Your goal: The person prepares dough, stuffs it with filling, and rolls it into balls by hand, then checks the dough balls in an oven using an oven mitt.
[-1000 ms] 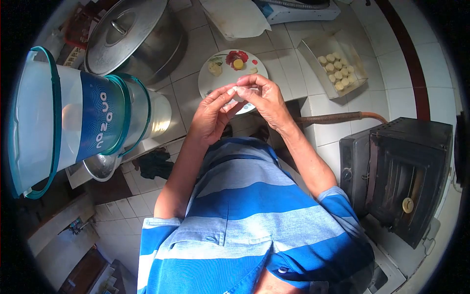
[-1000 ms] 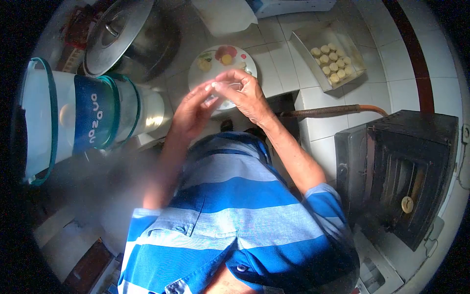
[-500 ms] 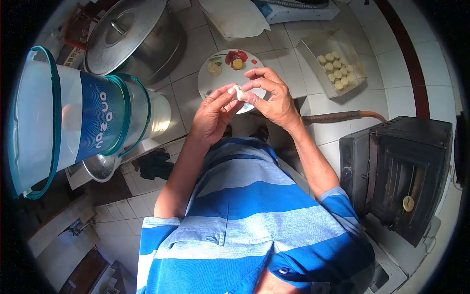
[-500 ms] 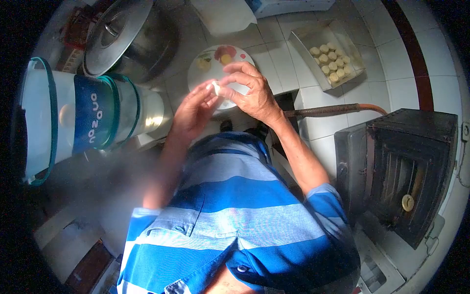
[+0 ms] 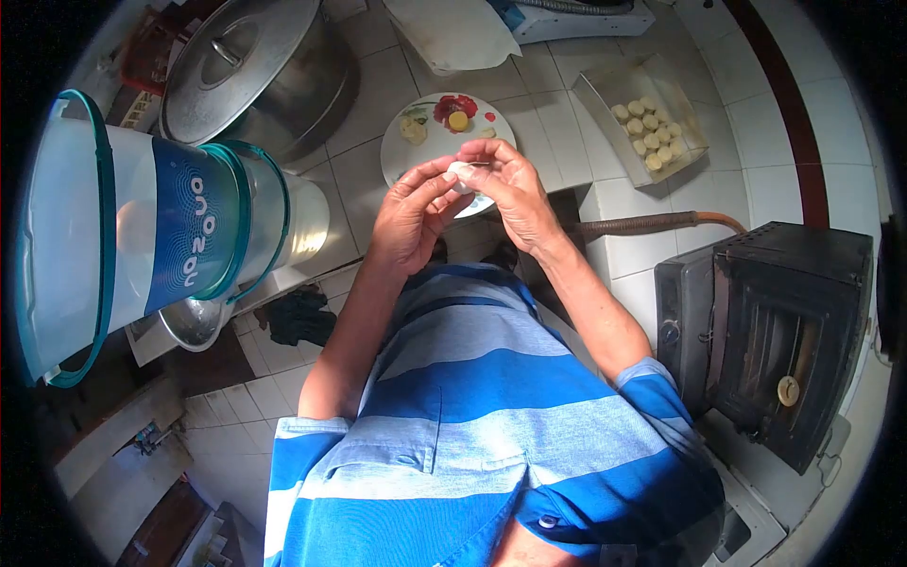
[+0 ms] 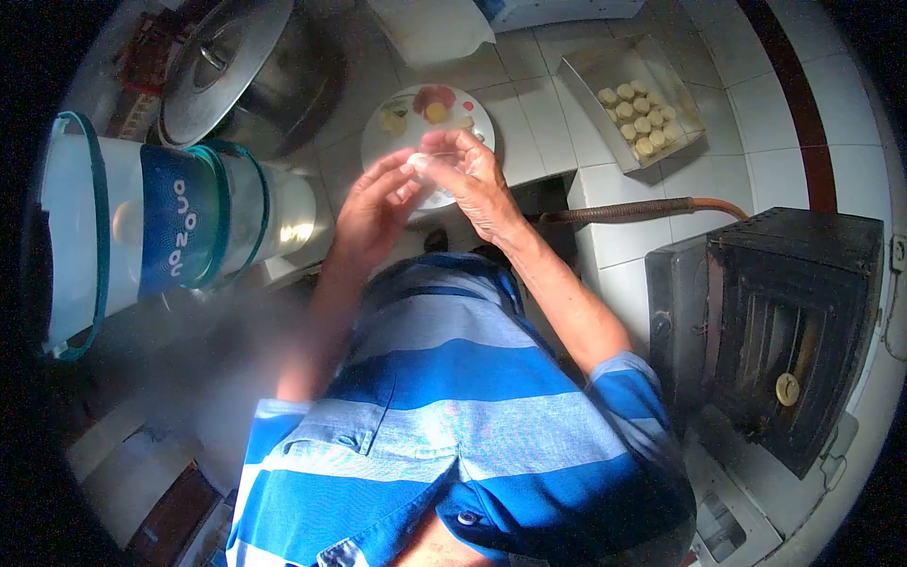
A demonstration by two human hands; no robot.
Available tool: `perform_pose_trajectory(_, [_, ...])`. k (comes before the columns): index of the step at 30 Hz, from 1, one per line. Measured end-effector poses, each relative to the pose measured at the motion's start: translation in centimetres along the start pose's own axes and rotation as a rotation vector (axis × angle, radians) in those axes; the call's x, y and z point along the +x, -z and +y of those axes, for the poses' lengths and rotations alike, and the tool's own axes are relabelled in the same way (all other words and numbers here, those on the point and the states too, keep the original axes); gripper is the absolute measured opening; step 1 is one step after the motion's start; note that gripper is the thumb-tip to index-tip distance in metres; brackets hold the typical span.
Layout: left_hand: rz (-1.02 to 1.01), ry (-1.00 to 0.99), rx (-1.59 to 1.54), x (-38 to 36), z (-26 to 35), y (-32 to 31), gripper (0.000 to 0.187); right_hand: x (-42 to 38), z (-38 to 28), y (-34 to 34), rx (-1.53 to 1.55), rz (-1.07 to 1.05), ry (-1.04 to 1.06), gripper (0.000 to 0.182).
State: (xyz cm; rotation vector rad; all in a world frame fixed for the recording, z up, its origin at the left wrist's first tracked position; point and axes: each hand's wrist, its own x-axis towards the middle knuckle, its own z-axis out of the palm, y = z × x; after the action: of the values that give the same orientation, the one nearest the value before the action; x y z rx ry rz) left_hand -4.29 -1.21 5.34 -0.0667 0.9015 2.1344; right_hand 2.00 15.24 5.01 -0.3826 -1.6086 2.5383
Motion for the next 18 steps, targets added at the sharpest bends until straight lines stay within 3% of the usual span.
perform_pose_trajectory(4, [0.02,-0.018,-0.037,0.1,0.0,0.8,0.031,-0.6,-0.6,-0.8,-0.11,-0.016,0.028,0.04])
perform_pose_trajectory(6, [0.03,-0.061,0.071,0.1,0.1,0.9,0.037,-0.9,-1.6,-1.0,-0.793,-0.044,0.446,0.044])
perform_pose_trajectory(7, [0.03,-0.061,0.069,0.1,0.0,0.8,0.037,-0.8,-1.4,-0.8,-0.885,-0.058,0.575,0.046])
perform_pose_trajectory(10, [0.073,-0.112,0.147,0.3,-0.2,0.7,0.041,-0.5,-0.6,-0.3,-1.008,-0.044,0.699,0.045])
perform_pose_trajectory(13, [0.013,-0.092,0.144,-0.1,0.4,0.5,0.038,-0.7,-0.8,-0.7,-0.939,-0.016,0.675,0.045])
perform_pose_trajectory(15, [0.028,0.107,-0.258,-0.5,1.3,-0.4,0.037,-0.7,-0.9,-0.9,-0.925,0.001,0.654,0.046])
perform_pose_trajectory(18, [-0.049,0.075,-0.094,-0.4,0.3,1.1,0.037,-0.9,-1.0,-1.2,-0.881,0.01,0.595,0.049])
